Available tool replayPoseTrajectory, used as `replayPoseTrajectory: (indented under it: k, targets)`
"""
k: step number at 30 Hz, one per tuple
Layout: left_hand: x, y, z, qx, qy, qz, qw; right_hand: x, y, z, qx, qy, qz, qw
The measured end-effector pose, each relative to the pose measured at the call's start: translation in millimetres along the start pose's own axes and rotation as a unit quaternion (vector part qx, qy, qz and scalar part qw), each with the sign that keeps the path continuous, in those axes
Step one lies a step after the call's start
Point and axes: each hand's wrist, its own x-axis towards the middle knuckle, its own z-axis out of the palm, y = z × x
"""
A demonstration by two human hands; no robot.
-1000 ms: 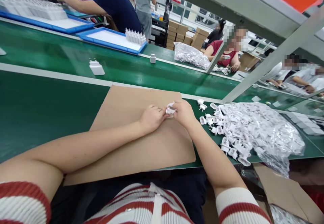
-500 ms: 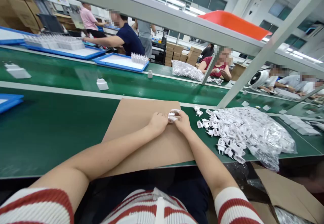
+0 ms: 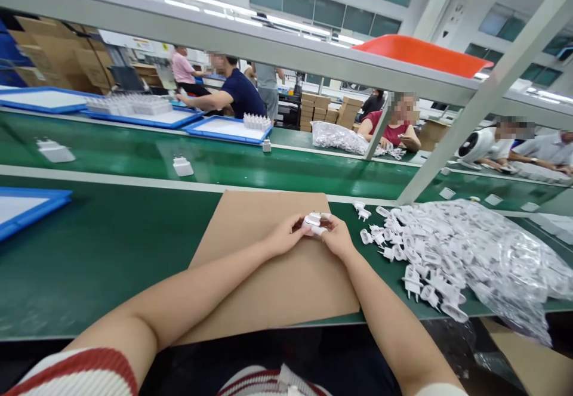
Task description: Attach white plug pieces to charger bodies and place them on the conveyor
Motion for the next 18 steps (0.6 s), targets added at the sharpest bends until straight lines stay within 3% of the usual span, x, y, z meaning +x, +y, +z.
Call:
replayPoseTrajectory:
  k: [3, 6, 9, 14, 18]
  targets:
    - [-4.3, 6.3, 2.2, -0.046, 0.008, -0.003, 0.999, -3.6, -10.0, 0.5, 0.039, 0.012, 0.012, 0.999]
    - [-12.4, 16.0, 3.4, 0.005, 0.027, 0.041, 0.999, -9.0, -22.9, 1.2, 0.055, 0.038, -0.017, 0.998]
    - [-17.2, 20.7, 0.5, 0.069, 0.050, 0.094, 0.992, -14.5, -33.9, 2.1, 0.047, 0.019, -0.017, 0.999]
    - [-20.2, 21.3, -5.2, 0.150, 0.027, 0.181, 0.972, -24.1, -41.0, 4.4, 0.013, 0.010, -0.056, 0.998]
    - [-24.4, 24.4, -5.9, 0.176, 0.029, 0.208, 0.962, -30.6, -41.8, 6.0, -0.030, 0.015, -0.087, 0.996]
